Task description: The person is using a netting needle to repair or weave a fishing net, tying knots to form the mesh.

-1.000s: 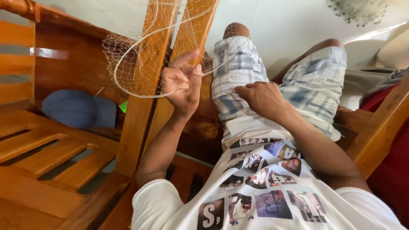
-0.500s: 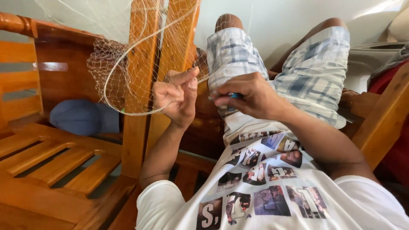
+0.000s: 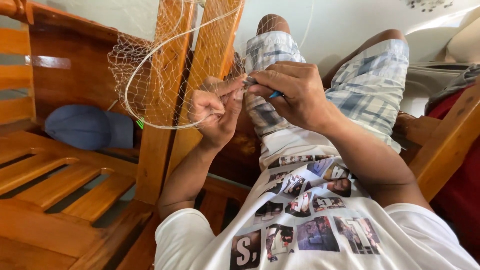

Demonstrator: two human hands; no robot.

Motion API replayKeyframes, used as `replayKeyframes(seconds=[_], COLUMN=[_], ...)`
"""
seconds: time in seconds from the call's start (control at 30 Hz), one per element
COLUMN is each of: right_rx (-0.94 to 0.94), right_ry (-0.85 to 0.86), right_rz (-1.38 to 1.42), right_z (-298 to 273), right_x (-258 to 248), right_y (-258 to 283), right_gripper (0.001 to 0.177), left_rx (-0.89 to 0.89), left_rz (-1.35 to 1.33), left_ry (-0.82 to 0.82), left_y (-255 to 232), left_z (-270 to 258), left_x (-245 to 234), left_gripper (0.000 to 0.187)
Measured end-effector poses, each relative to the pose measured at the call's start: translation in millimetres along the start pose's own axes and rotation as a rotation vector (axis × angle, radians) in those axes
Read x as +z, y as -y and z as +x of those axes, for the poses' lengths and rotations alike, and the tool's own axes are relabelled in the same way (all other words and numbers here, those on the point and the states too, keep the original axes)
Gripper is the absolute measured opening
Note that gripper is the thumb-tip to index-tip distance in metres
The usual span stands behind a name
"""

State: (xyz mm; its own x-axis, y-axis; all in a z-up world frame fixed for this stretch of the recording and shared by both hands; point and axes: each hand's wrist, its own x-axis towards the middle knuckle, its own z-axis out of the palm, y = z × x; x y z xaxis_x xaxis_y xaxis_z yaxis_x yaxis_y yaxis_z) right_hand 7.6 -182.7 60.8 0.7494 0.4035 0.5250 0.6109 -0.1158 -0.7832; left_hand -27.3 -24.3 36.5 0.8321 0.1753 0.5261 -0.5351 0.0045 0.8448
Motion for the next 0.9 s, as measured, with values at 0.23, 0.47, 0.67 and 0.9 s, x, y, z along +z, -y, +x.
replayKeyframes(seconds=[0.23, 0.47, 0.67, 0.9], right_rx=[-0.011, -0.058, -0.067, -0.098], right_ry=[0.029, 0.021, 0.091, 0.126], right_rz=[0.023, -0.017, -0.102, 0.060], right_z=[3.8, 7.6, 8.4, 46.8], right_x=[-2.1, -1.4, -4.3, -18.3], right_y=[-1.3, -0.3, -1.5, 12.7], right_gripper=[0.014, 0.015, 0.015, 0.024], left_rx=[-0.018, -0.014, -0.082, -0.224], left_rz=[-0.023, -0.037, -0.064, -0.188], left_ry=[0.006, -0.008, 0.001, -0.025], left_y=[11.0, 15.9, 4.3, -3.8], left_z=[-6.6, -11.6, -3.1, -0.1], left_x=[-4.9, -7.2, -8.9, -16.5], left_gripper=[0.030, 0.029, 0.026, 0.022])
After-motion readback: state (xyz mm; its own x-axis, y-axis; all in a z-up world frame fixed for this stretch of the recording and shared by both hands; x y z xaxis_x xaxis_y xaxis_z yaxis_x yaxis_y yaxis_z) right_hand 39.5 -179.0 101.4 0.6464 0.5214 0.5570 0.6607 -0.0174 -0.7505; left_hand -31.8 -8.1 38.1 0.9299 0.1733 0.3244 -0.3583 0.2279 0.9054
